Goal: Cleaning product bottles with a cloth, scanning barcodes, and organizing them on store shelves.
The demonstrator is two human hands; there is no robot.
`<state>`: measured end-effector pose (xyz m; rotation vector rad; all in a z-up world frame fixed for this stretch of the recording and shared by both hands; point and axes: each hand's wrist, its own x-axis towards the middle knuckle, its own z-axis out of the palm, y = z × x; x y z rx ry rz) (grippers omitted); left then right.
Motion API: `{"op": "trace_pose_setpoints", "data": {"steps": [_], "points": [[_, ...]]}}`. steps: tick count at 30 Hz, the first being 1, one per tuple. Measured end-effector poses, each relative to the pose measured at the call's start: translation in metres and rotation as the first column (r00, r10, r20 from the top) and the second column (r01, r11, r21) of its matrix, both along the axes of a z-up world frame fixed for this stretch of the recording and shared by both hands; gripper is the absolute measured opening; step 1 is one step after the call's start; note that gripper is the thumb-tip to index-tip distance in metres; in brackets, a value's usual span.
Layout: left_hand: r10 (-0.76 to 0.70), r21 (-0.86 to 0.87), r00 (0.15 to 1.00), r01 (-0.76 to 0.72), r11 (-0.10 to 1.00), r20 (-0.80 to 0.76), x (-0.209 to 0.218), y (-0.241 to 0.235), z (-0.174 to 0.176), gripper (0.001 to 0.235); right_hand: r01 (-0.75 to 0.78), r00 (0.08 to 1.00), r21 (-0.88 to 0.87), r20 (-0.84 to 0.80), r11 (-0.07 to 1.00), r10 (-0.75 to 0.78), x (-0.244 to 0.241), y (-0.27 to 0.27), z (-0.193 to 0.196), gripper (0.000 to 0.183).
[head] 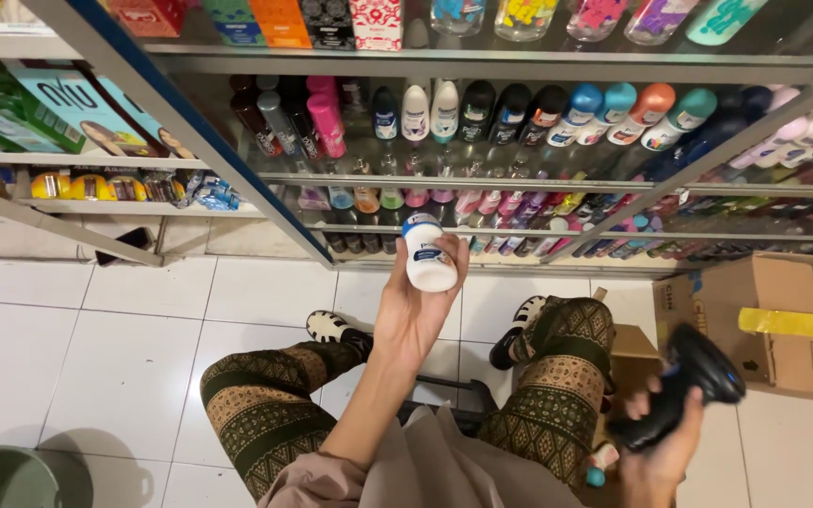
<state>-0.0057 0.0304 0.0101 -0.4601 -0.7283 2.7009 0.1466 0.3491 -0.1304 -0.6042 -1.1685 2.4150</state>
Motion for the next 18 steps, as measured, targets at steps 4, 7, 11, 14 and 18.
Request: {"op": "trace_pose_setpoints", "data": {"steps": [4, 7, 11, 14, 18], "points": [[-0.031, -0.195, 0.989, 0.002, 0.981, -0.148, -0.002, 0.012, -0.021, 0.044, 0.142, 0.953, -0.024, 0.275, 0.990, -0.130, 0.040, 0.104, -0.167, 0.040], [-0.097, -0.451, 0.975, -0.003, 0.892, -0.198, -0.001, 0.024, -0.023, 0.041, -0.051, 0.687, 0.060, 0.727, 0.997, -0.009, 0.113, 0.170, -0.309, 0.043], [-0.269, -0.876, 0.949, -0.014, 0.482, -0.164, 0.002, 0.029, -0.036, 0.037, -0.522, 0.590, 0.396, 0.807, 0.756, -0.016, 0.156, 0.146, -0.372, 0.037], [-0.323, -0.872, 0.914, -0.062, 0.486, -0.245, 0.002, 0.033, -0.054, 0.033, -0.532, 0.597, 0.447, 0.800, 0.719, -0.056, 0.174, 0.091, -0.346, 0.038], [-0.428, -0.954, 0.895, 0.007, 0.300, -0.128, 0.000, 0.043, -0.023, 0.047, -0.548, 0.606, 0.511, 0.788, 0.662, -0.107, 0.203, 0.063, -0.321, 0.040]]}}
